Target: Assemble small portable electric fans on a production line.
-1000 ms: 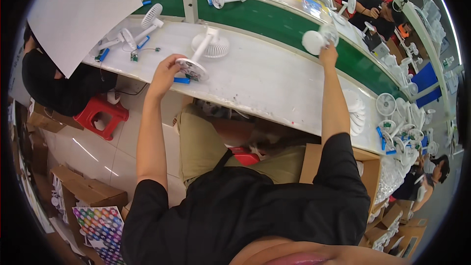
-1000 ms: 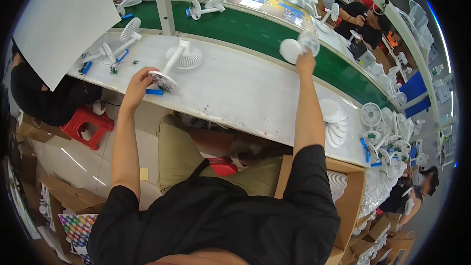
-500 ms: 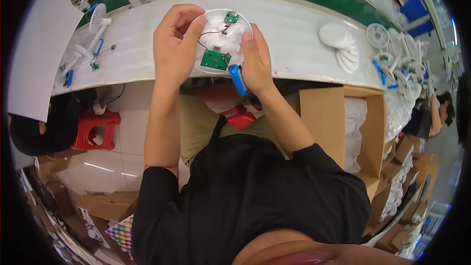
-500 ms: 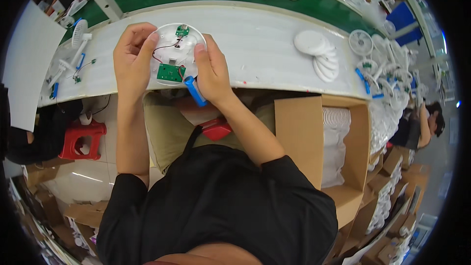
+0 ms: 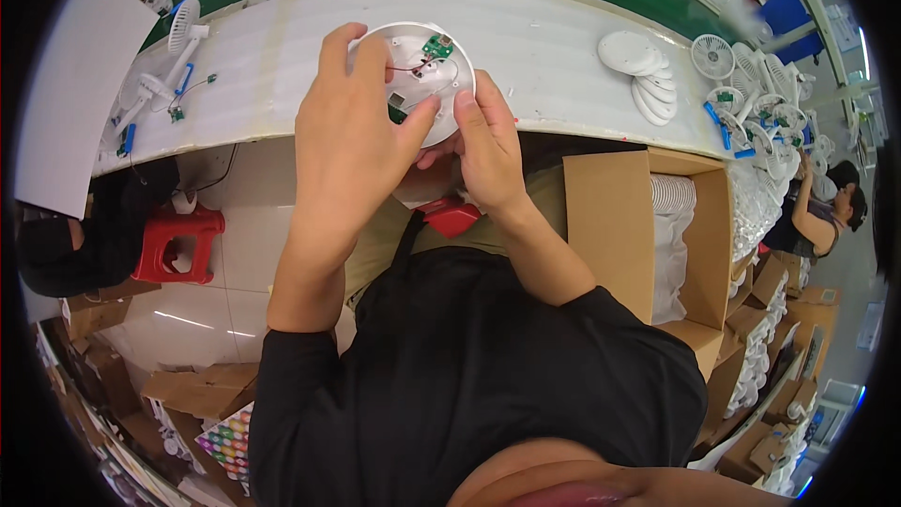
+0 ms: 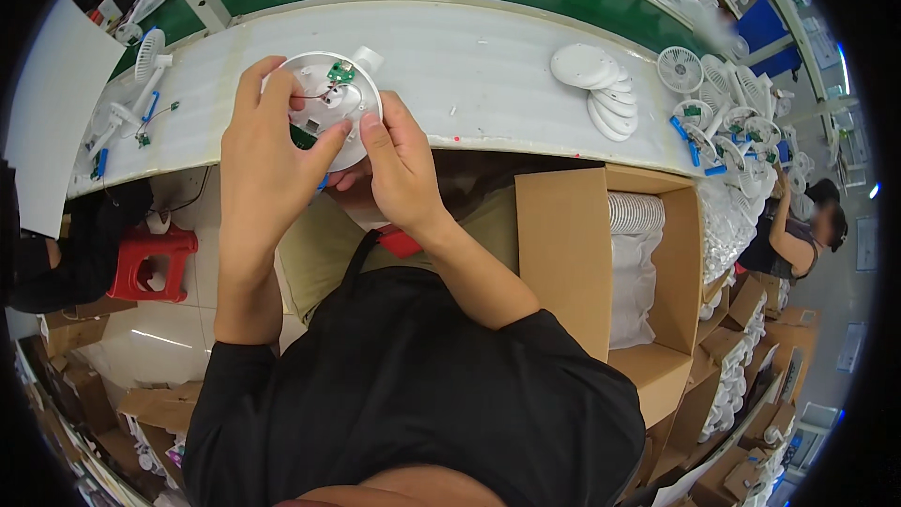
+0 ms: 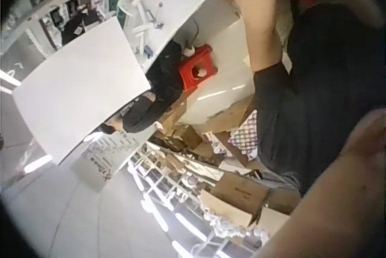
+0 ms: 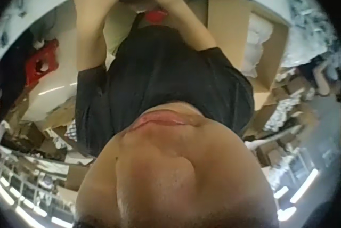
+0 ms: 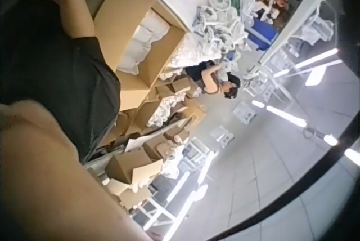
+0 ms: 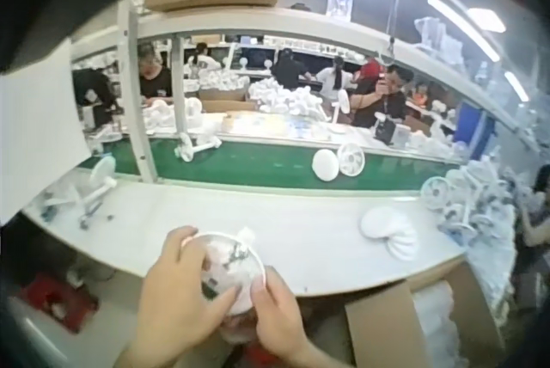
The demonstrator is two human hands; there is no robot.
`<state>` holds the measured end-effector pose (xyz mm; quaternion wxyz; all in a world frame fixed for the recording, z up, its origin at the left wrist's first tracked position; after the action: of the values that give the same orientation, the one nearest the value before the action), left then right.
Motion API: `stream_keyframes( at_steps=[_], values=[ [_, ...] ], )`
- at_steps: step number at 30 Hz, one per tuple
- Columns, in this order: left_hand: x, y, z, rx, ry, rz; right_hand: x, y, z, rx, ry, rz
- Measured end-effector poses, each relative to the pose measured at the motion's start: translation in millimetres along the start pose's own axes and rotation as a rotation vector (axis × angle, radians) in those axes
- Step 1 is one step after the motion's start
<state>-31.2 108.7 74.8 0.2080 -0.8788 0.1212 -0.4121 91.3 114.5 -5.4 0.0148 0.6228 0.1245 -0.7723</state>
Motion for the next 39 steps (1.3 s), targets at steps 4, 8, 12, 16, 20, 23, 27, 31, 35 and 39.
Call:
stream_keyframes(
  at_steps=[4,8,12,16,20,23,27,31,35,39],
  values=[
    [-5,3,-2,0.006,0.02,0.018,-5,7,8,0.054,-0.042,0.039],
    [-9,11,-12,0.113,0.081,0.085,-3,18,15,0.023,-0.07,0.056],
    [-20,24,-17,0.246,0.264,0.123,-1,32,19,-0.017,-0.032,0.039],
    [-41,39,-17,0.333,0.629,0.037,-9,42,18,0.063,0.222,-0.142],
    [-45,45,-21,0.256,0.736,-0.035,-77,36,34,0.258,0.971,-0.682],
    [-38,48,-15,0.302,0.857,-0.067,-80,10,38,0.117,0.955,-0.679],
    [-47,50,-11,0.345,1.001,-0.136,-77,-5,51,-0.028,0.949,-0.66],
    [-63,47,-10,0.28,1.105,-0.218,-74,-14,58,0.019,1.022,-0.614],
    [-59,32,-17,0.129,1.099,-0.129,-76,-21,59,0.121,1.056,-0.611],
    [-50,24,-19,-0.06,0.944,-0.108,-82,-27,47,-0.001,0.996,-0.625]
  ],
)
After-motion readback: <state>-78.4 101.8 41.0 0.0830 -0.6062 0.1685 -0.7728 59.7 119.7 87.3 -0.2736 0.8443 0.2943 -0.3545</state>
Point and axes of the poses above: each hand's wrist, its own y-axis away from the middle knuckle, its own z-axis out of the palm, x = y × z, the point moved 7 cm from there along -y, towards the middle knuckle, and after that the axes turned 12 degrees about y, right-handed, at the moved point
